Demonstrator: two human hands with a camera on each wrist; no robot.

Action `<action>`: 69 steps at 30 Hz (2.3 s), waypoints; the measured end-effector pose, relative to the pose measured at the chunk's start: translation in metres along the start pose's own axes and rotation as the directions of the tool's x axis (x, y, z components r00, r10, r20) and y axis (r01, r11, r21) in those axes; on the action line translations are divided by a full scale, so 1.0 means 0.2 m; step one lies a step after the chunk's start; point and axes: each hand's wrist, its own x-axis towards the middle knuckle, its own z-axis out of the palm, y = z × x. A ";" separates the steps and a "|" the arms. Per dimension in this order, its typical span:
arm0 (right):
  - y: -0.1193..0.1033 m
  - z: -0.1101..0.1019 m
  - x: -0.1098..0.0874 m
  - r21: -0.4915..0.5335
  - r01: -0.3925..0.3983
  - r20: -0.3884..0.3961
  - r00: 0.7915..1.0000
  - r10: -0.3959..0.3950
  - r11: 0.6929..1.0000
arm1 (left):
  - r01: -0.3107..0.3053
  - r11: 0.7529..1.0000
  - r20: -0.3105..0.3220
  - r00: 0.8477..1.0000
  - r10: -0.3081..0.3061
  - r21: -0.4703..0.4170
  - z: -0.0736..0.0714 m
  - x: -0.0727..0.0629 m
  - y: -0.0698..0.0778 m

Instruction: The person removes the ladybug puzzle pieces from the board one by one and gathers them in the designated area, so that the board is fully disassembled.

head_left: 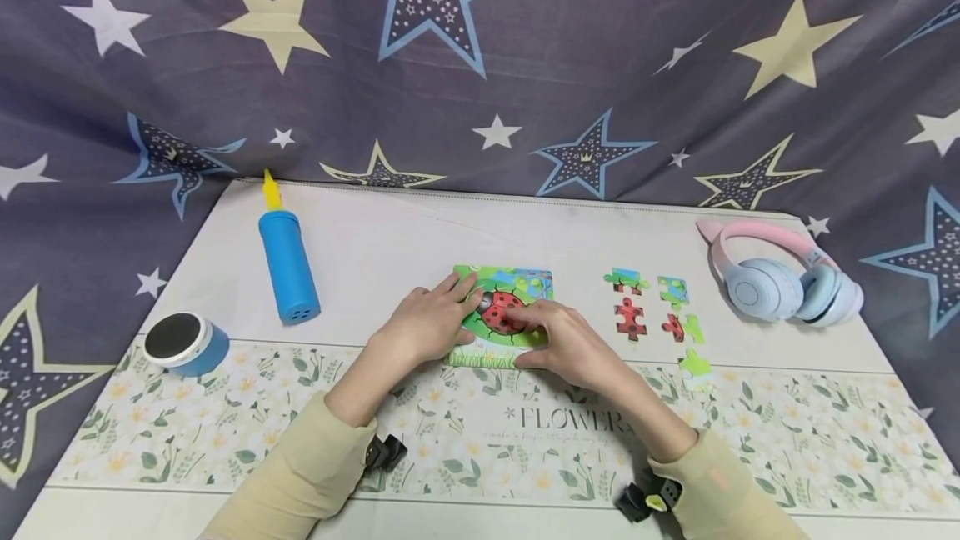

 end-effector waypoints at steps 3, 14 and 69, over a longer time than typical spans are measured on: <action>0.00 0.00 0.00 0.000 -0.007 0.006 1.000 0.007 1.000 | -0.004 1.000 0.002 1.000 0.004 -0.001 0.00 0.00 0.00; -0.01 0.00 0.00 -0.016 -0.002 0.016 1.000 0.002 1.000 | -0.002 1.000 0.006 1.000 0.002 0.004 0.00 0.00 0.00; 0.39 -0.35 -0.44 -0.120 0.080 -0.173 0.980 -0.100 0.990 | -0.006 1.000 -0.006 1.000 0.006 -0.026 -0.01 -0.01 -0.01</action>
